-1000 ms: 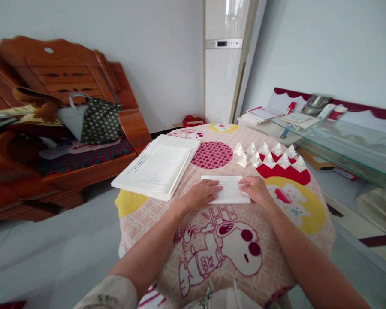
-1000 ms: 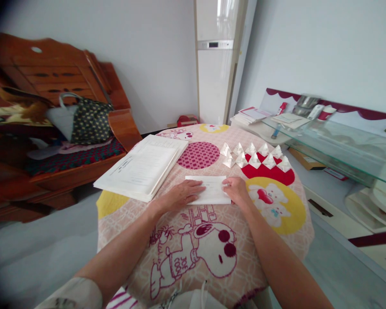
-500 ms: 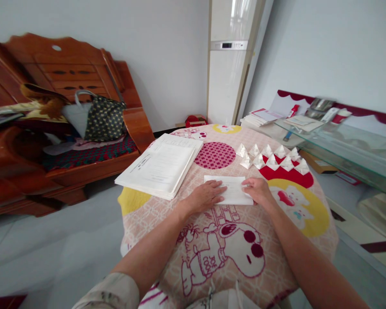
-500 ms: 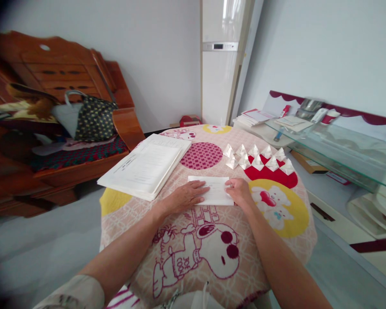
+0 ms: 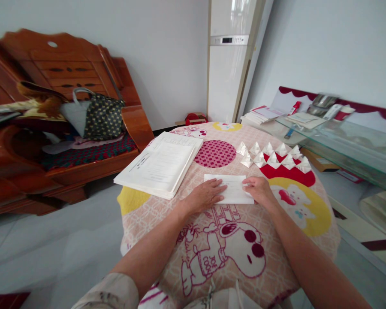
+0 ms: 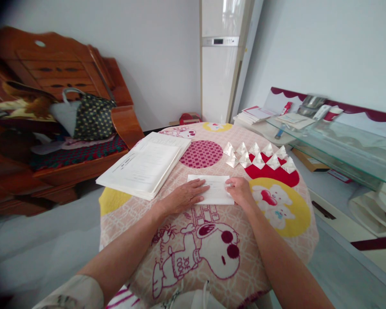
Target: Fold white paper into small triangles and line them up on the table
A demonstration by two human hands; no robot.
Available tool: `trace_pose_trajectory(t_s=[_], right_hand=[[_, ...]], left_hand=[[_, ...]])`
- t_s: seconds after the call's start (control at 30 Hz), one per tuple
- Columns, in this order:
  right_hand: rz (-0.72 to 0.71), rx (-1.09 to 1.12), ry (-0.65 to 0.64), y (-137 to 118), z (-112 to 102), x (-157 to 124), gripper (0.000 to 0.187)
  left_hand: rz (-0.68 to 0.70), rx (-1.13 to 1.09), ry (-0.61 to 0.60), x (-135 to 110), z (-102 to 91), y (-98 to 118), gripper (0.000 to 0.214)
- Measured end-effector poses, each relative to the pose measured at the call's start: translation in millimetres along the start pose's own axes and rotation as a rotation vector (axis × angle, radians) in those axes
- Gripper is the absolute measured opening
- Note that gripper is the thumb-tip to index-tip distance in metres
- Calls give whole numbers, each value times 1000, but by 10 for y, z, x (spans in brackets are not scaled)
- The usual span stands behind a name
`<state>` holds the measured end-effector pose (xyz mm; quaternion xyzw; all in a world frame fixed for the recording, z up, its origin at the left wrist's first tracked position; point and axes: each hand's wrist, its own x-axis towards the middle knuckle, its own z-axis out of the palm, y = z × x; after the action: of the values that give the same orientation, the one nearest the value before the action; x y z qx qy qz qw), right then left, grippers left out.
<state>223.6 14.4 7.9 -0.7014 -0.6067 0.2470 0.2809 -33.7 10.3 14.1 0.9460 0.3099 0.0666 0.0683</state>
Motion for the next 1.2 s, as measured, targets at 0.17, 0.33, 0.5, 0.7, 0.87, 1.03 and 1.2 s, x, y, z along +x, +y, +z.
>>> trace_pose_trajectory(t_s=[0.17,0.33,0.5,0.7,0.87,1.03,1.2], right_hand=[[-24,-9,14,35,23,21,28],[-38,2,20,74,49,30,29],[-37,25,15,93,57,24,29],[-7,37,7,51,49,-7,31],[81,15,-44,-35,9,-35,37],[-103,-214,17,-62,-35,-34,29],[-179,-360,-12,-62,-107,-9,26]], left_hand=[[5,-23,9,0,4,-6,49],[-13,-28,6,-6,5,-5,50],[18,-9,46,-8,65,-47,49],[70,90,67,2,94,-41,45],[11,90,29,31,50,13,47],[-27,56,17,44,40,19,47],[-51,116,-23,61,24,24,49]])
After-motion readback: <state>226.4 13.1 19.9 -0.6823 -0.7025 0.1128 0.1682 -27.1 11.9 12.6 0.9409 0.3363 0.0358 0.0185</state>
